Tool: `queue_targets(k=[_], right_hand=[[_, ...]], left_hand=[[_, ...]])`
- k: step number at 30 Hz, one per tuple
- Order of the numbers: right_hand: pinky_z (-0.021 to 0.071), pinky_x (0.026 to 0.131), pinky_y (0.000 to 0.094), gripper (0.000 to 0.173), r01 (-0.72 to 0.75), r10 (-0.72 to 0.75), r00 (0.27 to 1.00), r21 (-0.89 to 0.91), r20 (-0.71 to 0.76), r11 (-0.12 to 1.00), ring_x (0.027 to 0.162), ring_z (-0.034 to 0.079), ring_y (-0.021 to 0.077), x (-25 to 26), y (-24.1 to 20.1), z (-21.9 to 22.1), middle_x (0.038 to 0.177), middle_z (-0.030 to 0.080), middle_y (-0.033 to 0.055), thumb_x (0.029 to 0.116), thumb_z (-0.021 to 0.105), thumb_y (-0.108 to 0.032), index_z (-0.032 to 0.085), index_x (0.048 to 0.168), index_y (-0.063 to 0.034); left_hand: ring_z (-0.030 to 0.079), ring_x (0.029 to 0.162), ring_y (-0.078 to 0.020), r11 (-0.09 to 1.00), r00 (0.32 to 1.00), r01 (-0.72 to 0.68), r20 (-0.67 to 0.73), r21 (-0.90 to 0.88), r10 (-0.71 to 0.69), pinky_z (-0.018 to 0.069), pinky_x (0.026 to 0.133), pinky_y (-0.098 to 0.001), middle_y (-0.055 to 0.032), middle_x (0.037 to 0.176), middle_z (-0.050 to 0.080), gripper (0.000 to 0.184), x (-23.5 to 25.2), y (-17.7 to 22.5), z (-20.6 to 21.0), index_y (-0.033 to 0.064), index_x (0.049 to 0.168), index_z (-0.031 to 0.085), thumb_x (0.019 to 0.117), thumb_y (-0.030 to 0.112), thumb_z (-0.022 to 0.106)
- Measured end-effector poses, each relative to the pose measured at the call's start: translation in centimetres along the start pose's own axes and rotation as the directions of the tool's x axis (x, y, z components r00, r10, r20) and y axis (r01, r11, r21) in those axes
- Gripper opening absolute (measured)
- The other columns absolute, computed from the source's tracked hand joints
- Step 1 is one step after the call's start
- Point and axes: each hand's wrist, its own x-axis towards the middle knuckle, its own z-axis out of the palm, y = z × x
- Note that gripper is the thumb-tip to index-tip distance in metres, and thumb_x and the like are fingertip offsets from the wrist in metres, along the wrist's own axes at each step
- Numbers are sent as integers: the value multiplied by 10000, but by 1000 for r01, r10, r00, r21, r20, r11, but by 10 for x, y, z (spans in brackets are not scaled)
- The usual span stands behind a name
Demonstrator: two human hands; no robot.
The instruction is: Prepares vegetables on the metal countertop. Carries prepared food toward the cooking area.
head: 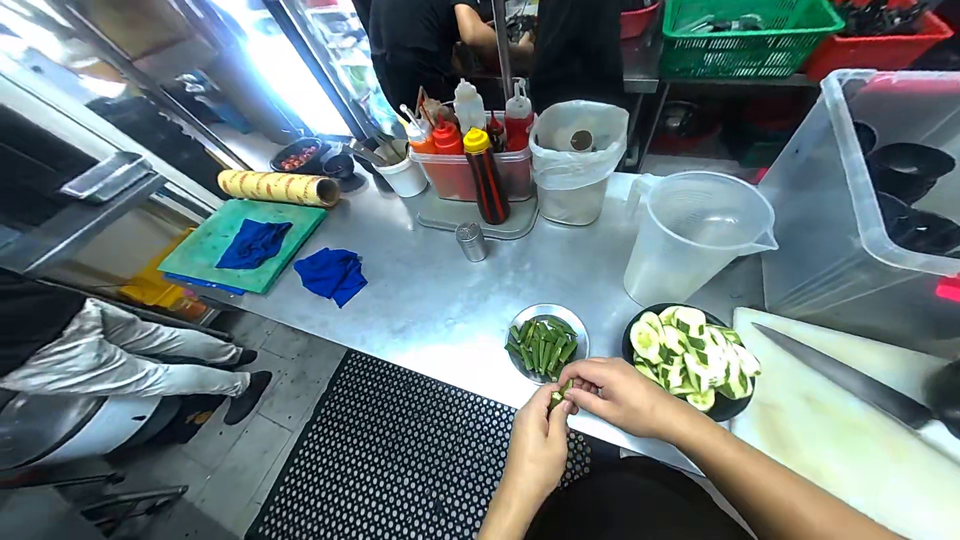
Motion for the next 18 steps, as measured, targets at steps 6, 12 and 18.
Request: queue_targets(k=[6,12,18], right_hand=[[585,852,282,257,130,-154,970,-137,-188,982,876,688,112,-3,13,11,964,713,45,1080,521,-269,686,1147,-83],[580,927,300,231,195,-282,901,-273,-330,942,966,702,137,1,28,22,964,722,33,1086,511,-224,689,1111,-78],[596,898,311,185,230,-345,857,-315,-382,921,970,710,167,-6,34,42,1002,729,57,1068,534,-150,694,1113,-70]], left_hand=[[662,704,-85,998,994,53,-92,-20,-54,582,663,-243,6,910,713,239,7,14,9,46,1204,670,1040,129,518],[641,649,-95,994,967,67,-240,-88,-87,559,609,-247,-8,843,704,218,14,17,27,32,1178,682,1029,105,540],[621,608,-109,973,930,137,-314,-185,-190,541,573,-262,-40,787,681,211,21,8,38,13,1157,684,1030,84,531]])
